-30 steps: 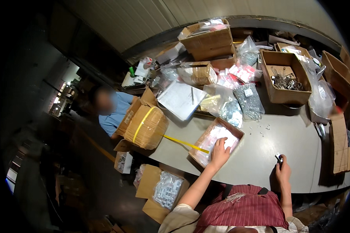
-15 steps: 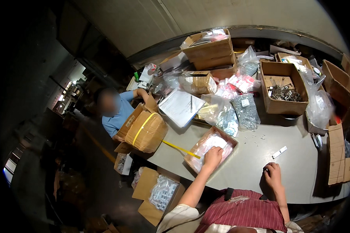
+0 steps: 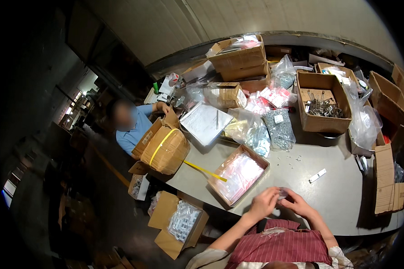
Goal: The person stands at a cluttered workbench in a warehouse, picking up small white rectangular components and placing them into clear plastic bags. They handle the items one by one, occasionally adjusting the bags or moving other boxes on the table. Another person is visible in the background working on a separate task.
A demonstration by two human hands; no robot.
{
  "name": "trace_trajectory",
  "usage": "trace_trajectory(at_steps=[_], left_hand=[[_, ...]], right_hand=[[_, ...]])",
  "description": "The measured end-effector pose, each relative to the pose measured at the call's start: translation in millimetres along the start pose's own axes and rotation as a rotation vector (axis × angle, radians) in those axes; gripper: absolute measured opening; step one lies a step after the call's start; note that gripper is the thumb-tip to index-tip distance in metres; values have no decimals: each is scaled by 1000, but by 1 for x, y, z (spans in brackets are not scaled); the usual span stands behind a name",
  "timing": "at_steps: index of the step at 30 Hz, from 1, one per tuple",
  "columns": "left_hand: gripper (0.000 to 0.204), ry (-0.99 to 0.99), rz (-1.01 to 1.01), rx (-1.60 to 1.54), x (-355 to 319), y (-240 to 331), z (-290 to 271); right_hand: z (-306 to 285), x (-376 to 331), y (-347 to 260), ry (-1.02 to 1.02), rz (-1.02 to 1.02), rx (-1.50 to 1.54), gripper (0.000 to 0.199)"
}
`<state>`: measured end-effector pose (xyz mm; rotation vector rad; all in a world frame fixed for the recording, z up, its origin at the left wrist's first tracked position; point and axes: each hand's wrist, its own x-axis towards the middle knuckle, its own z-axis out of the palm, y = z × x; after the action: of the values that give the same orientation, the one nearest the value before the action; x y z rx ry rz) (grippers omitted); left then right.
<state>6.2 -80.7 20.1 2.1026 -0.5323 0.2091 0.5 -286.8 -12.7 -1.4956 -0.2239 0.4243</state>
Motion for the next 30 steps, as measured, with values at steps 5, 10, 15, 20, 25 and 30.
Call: trace_trajectory(at_steps=[5,10,15,20,25,30], left_hand=[[23,-13,-43,-35,-11,5,12],[39,68,-208,-114,-12,-9,-6],[43,-249,-593,-378,-4,-21,-19],[16,-58,-477,-166,18,-28,-27],[20,232,-323,294,37,-105,-59],[30,85,-501,651,35,-133,-87]], right_hand=[[8,15,6,35,67,133,48],[4,9,-10,37,127,273,31],[13,4,-22,-75,164,264,25],[6,9,-2,27,125,290,21],[-15,-3,6,198,127,299,21],[-26,-27,21,346,135,349,19]])
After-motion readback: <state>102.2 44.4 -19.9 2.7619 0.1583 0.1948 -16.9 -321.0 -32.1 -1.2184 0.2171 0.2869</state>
